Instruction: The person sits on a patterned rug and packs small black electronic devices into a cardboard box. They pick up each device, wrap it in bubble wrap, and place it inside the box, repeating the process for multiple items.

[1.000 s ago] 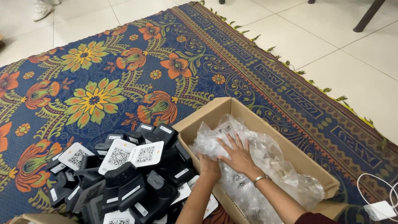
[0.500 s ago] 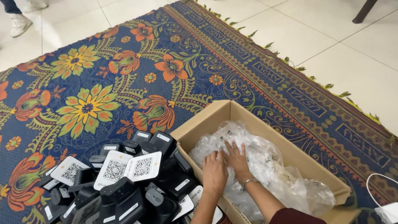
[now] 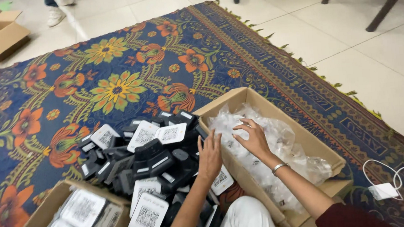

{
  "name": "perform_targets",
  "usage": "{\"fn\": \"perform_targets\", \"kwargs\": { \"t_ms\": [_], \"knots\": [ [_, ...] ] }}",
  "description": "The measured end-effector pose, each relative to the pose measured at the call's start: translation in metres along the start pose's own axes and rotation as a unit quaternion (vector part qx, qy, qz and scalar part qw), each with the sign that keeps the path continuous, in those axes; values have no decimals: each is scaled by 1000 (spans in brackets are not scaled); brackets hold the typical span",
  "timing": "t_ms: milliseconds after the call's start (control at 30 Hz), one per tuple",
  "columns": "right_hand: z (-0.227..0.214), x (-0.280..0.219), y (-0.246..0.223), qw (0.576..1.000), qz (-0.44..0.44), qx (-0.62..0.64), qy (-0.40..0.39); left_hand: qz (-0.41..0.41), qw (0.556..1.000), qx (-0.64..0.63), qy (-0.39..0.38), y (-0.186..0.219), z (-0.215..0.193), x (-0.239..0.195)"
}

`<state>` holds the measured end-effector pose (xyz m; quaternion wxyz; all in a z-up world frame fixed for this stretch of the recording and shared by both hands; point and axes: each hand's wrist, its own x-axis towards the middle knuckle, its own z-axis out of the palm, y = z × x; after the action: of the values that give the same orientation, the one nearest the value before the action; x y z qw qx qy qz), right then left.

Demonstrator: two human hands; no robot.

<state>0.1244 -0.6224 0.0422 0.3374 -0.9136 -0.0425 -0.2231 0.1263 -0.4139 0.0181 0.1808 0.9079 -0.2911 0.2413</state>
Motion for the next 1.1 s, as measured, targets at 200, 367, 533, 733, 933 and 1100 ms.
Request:
{"fn": "perform_targets", "kwargs": {
  "t_ms": [200,367,533,733,933,1100],
  "knots": [
    [43,-26,-169,983,-156,86,-44,-83,992,20,97,-86,-103,-85],
    [121,-65,-291,945,-254,178,-107,-197,966,93,138,-142,-199,-166],
    [193,-119,-379,895,-325,210,-221,-351,911,166,138,-207,-246,-262],
    [262,-173,-440,843,-368,232,-315,-487,824,236,168,-264,-296,-355],
    [301,-197,-440,811,-402,-2,-425,-580,744,299,147,-322,-327,-418],
    [303,-206,-427,824,-470,25,-315,-662,736,133,-44,-349,-371,-446]
  ]
}}
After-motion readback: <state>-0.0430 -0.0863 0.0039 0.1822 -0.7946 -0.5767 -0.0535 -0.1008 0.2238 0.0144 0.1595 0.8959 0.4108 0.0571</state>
